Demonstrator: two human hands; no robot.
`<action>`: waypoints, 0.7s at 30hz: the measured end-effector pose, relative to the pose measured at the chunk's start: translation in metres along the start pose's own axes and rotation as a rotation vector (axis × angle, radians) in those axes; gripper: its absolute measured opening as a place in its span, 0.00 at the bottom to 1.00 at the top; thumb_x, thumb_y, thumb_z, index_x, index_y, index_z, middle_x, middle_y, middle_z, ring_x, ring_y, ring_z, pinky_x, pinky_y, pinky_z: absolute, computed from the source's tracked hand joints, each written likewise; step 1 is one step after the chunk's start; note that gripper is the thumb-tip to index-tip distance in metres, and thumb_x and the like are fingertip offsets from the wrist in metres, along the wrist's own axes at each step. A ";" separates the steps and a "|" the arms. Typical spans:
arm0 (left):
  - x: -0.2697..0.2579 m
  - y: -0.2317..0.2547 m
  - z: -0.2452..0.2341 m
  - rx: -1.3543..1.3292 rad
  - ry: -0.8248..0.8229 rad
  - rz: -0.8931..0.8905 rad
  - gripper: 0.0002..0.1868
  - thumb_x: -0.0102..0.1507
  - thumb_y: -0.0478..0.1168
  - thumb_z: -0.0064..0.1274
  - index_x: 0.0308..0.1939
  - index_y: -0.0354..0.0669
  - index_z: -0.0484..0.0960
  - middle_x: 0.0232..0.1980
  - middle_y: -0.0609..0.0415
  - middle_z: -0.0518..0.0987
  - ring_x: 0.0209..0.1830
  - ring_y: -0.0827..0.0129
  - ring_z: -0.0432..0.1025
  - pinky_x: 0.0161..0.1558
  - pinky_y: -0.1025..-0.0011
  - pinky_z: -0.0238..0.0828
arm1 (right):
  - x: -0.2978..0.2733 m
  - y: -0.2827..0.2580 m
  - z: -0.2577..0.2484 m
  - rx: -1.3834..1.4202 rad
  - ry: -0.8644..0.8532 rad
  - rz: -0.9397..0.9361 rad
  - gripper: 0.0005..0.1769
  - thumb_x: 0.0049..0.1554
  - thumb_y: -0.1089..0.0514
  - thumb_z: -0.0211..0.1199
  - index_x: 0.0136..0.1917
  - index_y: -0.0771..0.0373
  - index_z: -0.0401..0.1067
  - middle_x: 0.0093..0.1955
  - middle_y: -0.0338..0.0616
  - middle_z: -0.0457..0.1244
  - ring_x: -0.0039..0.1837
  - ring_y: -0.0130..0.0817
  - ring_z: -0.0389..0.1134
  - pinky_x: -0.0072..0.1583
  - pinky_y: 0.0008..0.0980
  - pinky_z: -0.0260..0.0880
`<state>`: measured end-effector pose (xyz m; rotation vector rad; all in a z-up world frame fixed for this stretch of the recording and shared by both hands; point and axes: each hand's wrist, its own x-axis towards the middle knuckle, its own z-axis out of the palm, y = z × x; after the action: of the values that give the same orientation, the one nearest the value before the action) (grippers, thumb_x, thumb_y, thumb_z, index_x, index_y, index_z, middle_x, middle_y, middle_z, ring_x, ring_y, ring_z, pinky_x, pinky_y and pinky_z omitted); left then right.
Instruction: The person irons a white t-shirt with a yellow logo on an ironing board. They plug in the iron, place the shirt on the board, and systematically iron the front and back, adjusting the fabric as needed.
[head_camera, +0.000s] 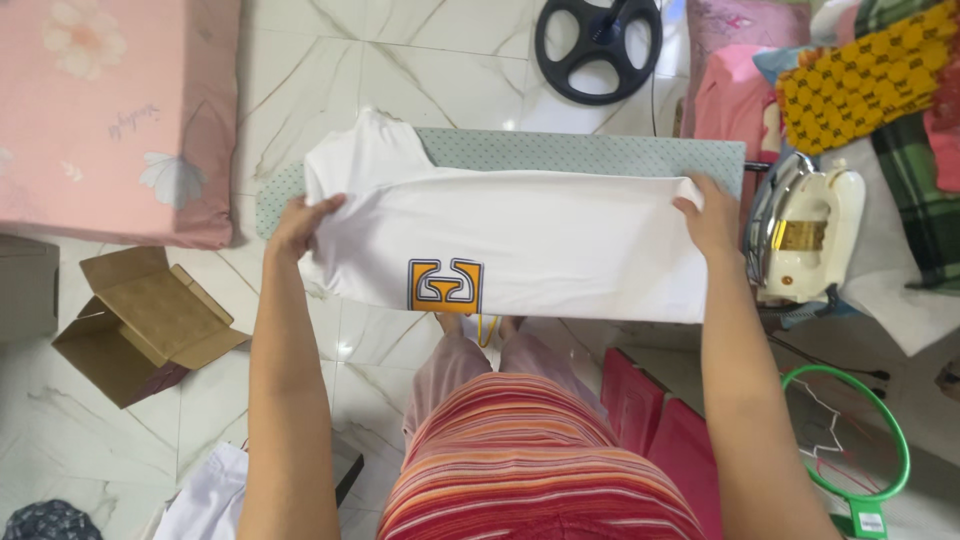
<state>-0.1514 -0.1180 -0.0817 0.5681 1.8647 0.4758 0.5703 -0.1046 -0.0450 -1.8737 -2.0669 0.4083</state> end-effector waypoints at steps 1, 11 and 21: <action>-0.013 0.005 -0.007 0.023 -0.034 -0.008 0.45 0.55 0.52 0.71 0.69 0.33 0.69 0.55 0.43 0.80 0.46 0.54 0.72 0.42 0.50 0.60 | -0.006 0.008 -0.004 0.128 -0.035 0.098 0.27 0.61 0.51 0.72 0.66 0.70 0.73 0.61 0.61 0.67 0.64 0.56 0.68 0.65 0.44 0.66; -0.125 0.086 -0.090 -0.292 -0.322 0.414 0.32 0.57 0.39 0.66 0.65 0.37 0.76 0.55 0.51 0.82 0.56 0.67 0.77 0.60 0.66 0.73 | -0.093 0.039 -0.170 0.853 0.080 0.448 0.16 0.58 0.66 0.70 0.60 0.66 0.74 0.52 0.40 0.69 0.44 0.23 0.65 0.43 0.24 0.62; 0.042 0.175 -0.003 -0.135 0.160 0.693 0.49 0.60 0.45 0.70 0.78 0.40 0.58 0.59 0.44 0.74 0.51 0.63 0.72 0.48 0.68 0.77 | 0.123 0.036 -0.056 0.466 0.315 0.170 0.18 0.60 0.64 0.75 0.60 0.71 0.75 0.58 0.51 0.69 0.60 0.37 0.68 0.62 0.35 0.66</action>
<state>-0.1393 0.0474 -0.0120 1.1133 1.7306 1.1181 0.6157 0.0214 -0.0034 -1.7010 -1.4642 0.5416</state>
